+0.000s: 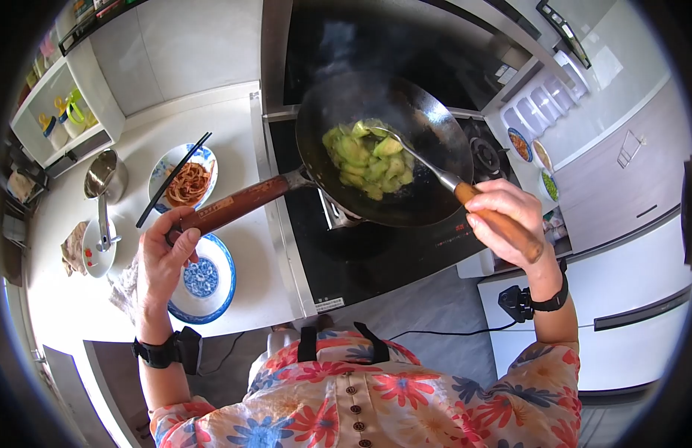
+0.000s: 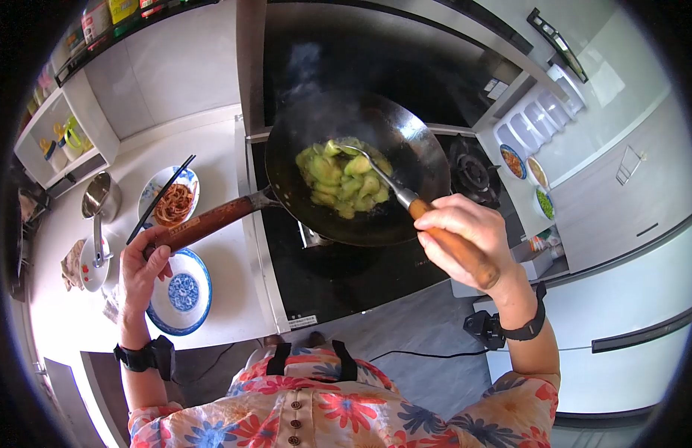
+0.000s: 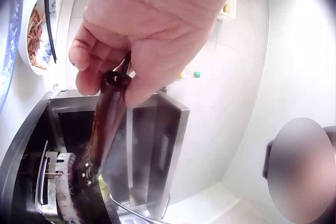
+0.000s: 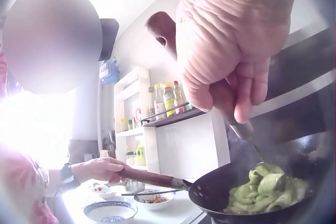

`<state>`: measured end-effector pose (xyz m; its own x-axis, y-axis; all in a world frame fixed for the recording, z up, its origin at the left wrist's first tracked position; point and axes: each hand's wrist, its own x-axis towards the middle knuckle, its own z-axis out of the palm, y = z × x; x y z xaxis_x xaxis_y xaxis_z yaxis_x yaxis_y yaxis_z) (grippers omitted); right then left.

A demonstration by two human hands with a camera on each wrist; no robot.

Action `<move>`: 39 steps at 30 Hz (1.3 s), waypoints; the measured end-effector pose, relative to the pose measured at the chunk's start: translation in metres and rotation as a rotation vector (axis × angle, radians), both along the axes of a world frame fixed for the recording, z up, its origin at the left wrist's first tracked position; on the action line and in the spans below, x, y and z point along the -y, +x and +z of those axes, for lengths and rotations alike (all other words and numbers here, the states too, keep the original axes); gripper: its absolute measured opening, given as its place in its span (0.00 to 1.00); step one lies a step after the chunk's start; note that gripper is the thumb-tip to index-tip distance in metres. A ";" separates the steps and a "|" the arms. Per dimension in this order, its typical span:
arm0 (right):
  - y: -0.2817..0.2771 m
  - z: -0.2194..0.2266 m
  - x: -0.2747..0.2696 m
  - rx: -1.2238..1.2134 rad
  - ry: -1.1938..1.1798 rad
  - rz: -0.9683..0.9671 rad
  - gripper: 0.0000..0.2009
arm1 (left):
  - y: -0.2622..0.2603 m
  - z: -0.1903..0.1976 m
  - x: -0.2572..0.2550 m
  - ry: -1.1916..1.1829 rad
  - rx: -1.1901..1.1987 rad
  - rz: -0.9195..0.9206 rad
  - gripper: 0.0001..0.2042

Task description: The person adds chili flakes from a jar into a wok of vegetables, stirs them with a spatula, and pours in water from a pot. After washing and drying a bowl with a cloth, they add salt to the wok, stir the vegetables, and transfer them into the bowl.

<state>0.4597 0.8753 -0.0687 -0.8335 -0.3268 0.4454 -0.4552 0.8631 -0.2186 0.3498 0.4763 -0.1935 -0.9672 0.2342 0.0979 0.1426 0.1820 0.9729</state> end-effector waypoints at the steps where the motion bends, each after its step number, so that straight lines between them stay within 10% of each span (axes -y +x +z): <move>1: 0.000 0.000 0.002 -0.012 0.021 0.008 0.10 | 0.000 -0.001 0.000 0.001 0.000 0.002 0.18; 16: -0.025 -0.018 -0.012 -0.062 -0.001 0.045 0.10 | 0.000 -0.003 0.001 0.042 0.012 0.000 0.19; 28: 0.009 0.001 -0.019 0.107 -0.627 -0.266 0.06 | 0.001 -0.004 0.000 0.040 -0.003 -0.003 0.19; 39: 0.024 -0.007 -0.026 0.016 -0.694 -0.233 0.03 | 0.000 -0.007 0.000 0.042 -0.017 0.012 0.19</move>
